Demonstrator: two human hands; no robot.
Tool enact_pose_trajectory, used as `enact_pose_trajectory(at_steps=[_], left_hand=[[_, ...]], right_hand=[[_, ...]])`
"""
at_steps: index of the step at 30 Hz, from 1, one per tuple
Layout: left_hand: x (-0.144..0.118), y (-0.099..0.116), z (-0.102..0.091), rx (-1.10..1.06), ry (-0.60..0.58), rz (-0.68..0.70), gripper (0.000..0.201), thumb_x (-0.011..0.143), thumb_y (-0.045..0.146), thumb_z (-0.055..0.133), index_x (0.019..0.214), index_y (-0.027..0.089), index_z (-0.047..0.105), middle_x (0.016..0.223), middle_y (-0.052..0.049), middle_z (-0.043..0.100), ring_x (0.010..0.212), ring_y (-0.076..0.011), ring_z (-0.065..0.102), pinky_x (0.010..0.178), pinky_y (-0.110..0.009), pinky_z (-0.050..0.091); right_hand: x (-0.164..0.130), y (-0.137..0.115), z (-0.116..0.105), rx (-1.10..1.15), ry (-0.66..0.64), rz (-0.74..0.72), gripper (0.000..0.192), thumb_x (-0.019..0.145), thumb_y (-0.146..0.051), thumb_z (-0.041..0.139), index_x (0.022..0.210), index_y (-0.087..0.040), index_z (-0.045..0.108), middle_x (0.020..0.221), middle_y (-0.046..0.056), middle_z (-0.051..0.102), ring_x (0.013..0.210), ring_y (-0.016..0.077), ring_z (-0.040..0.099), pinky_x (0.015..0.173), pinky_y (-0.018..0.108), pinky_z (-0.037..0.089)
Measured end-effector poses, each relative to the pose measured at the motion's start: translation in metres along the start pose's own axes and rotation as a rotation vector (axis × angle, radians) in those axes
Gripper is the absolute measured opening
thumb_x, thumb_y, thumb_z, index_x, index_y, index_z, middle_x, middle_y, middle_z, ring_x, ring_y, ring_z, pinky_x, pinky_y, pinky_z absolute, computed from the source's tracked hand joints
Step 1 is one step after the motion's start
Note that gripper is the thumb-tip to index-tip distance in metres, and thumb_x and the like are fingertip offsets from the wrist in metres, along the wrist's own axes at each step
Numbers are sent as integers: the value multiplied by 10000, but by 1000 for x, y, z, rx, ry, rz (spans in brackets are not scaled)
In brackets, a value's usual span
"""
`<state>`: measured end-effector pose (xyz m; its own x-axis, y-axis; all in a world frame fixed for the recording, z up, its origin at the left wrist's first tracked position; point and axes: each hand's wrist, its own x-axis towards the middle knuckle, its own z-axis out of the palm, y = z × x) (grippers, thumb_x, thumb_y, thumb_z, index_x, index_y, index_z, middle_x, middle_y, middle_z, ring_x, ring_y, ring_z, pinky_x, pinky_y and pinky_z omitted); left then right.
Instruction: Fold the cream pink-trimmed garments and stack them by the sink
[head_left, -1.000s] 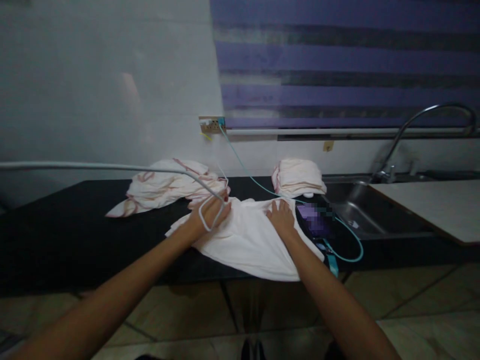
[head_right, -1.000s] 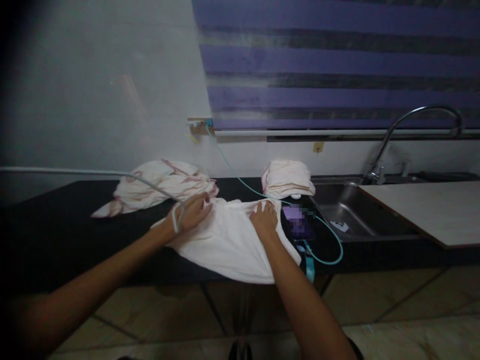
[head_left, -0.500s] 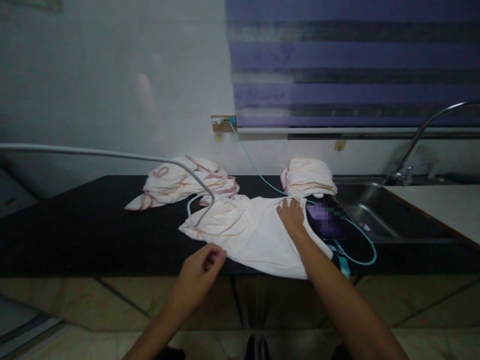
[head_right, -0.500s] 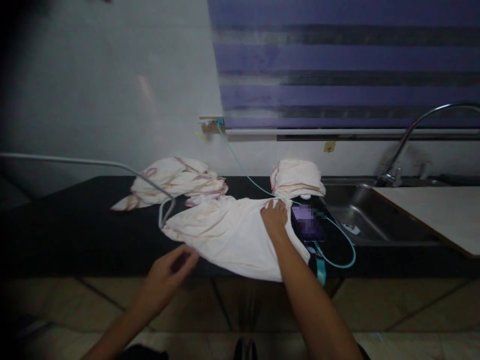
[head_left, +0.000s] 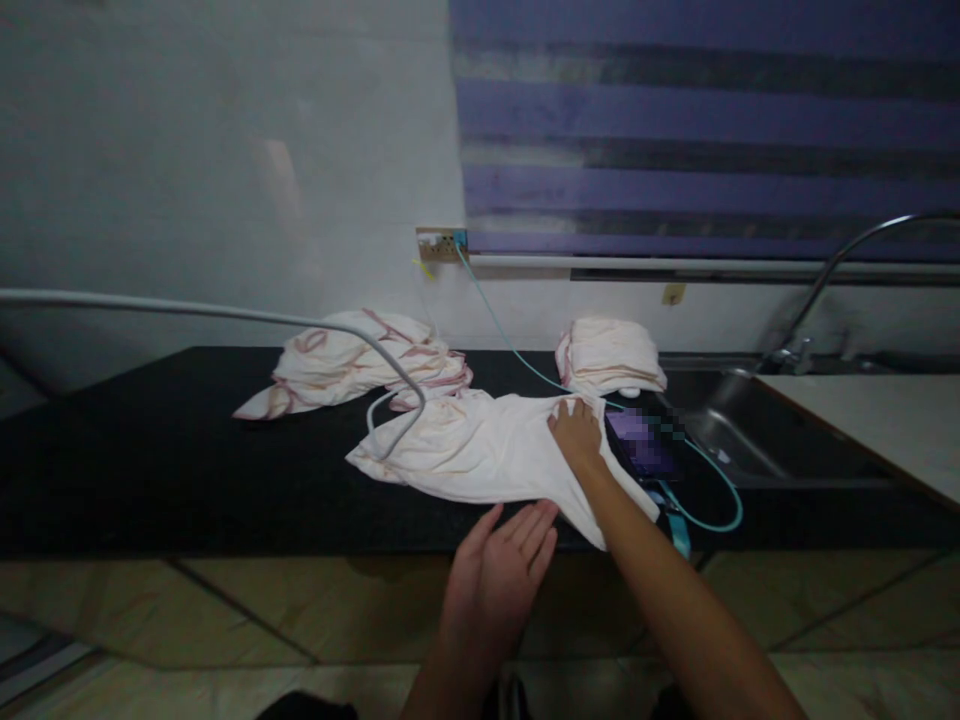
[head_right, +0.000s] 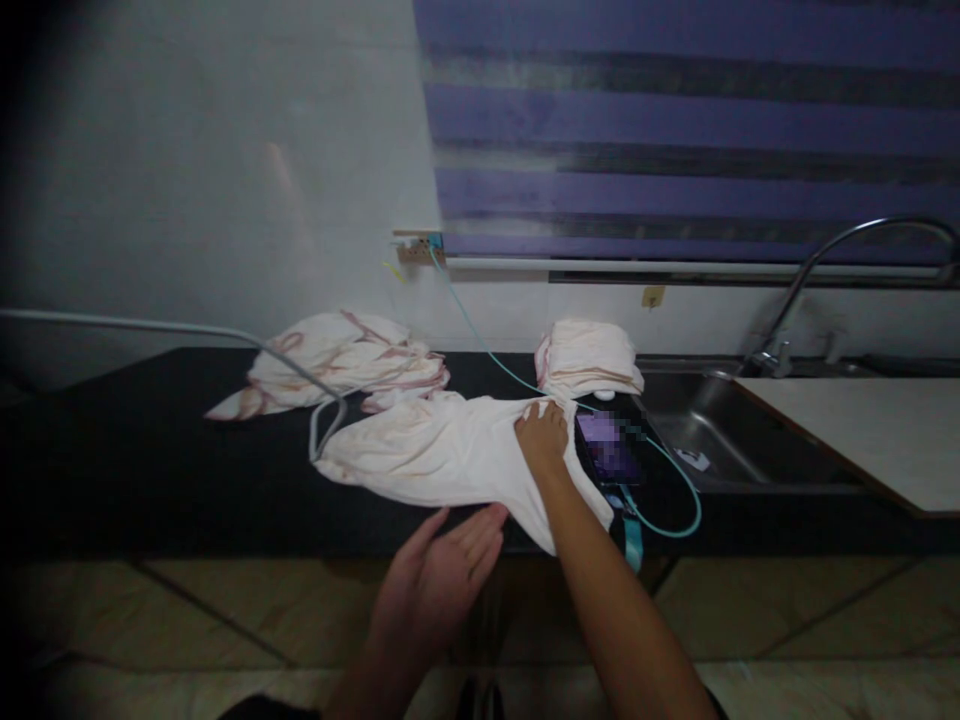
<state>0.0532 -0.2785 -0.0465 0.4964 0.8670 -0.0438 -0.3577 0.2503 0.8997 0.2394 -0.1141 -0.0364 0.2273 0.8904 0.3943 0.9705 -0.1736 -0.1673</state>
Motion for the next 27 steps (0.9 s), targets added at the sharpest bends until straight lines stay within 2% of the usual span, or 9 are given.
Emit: enact_pose_trajectory(at_steps=[2, 5, 7, 9, 12, 16, 19, 23, 27], left_hand=[[13, 15, 10, -242, 108, -69, 502, 1034, 504, 285, 1105, 159, 644, 1130, -178, 721, 1115, -207, 705, 1014, -403, 565], [30, 39, 22, -557, 235, -151, 313, 1006, 430, 515, 949, 151, 645, 730, -57, 679, 705, -154, 691, 783, -296, 601], [40, 54, 22, -659, 333, -6, 233, 990, 303, 570, 1098, 124, 673, 824, -70, 741, 817, -169, 733, 857, -288, 595], [47, 70, 9, -710, 421, 207, 349, 984, 219, 554, 1302, 103, 641, 1030, -108, 783, 1060, -201, 735, 1018, -313, 551], [49, 94, -33, -762, 450, 373, 482, 1012, 243, 474, 1454, 70, 559, 1167, -150, 768, 1202, -243, 693, 1138, -381, 480], [38, 116, -100, -730, 525, 426, 515, 1006, 225, 455, 1482, 42, 527, 1189, -181, 756, 1214, -285, 689, 1174, -455, 445], [33, 123, -132, -687, 561, 488, 494, 997, 207, 455, 1444, 24, 557, 1196, -193, 749, 1237, -284, 675, 1183, -454, 436], [32, 136, -143, -588, 459, 474, 440, 996, 238, 476, 1350, 25, 628, 1218, -199, 740, 1288, -294, 640, 1163, -450, 464], [22, 176, -131, -450, 397, 492, 388, 989, 188, 484, 1320, 71, 647, 1245, -154, 737, 1343, -282, 596, 1152, -433, 483]], right_hand=[[0, 0, -2, -6, -12, -2, 507, 1021, -342, 450, 1456, -103, 553, 1487, 269, 517, 1357, 367, 496, 1052, 488, 423], [0, -1, -4, -11, -46, 10, 511, 1030, -362, 434, 1466, -119, 542, 1507, 246, 504, 1367, 357, 490, 1068, 472, 412], [0, -1, -5, -13, -70, 21, 519, 1034, -379, 426, 1470, -120, 535, 1526, 237, 489, 1385, 355, 474, 1086, 464, 397], [0, -1, -7, -16, -83, 25, 527, 1037, -392, 416, 1475, -121, 529, 1539, 231, 476, 1397, 353, 460, 1098, 458, 383], [0, -1, -9, -18, -101, 21, 534, 1039, -407, 406, 1484, -133, 518, 1542, 220, 476, 1398, 343, 456, 1100, 447, 376], [-1, -1, -12, -16, -121, 26, 556, 1043, -426, 390, 1504, -134, 496, 1552, 221, 463, 1418, 345, 431, 1114, 454, 357], [-2, -1, -14, -3, -121, 22, 554, 1045, -429, 378, 1500, -139, 503, 1525, 213, 492, 1409, 346, 441, 1120, 453, 349], [-3, 0, -16, 6, -128, 1, 532, 1043, -408, 377, 1489, -153, 516, 1492, 195, 527, 1396, 330, 456, 1125, 438, 349], [-2, 1, -16, 8, -113, 0, 528, 1037, -409, 388, 1475, -153, 535, 1492, 192, 529, 1387, 329, 463, 1122, 435, 358]])
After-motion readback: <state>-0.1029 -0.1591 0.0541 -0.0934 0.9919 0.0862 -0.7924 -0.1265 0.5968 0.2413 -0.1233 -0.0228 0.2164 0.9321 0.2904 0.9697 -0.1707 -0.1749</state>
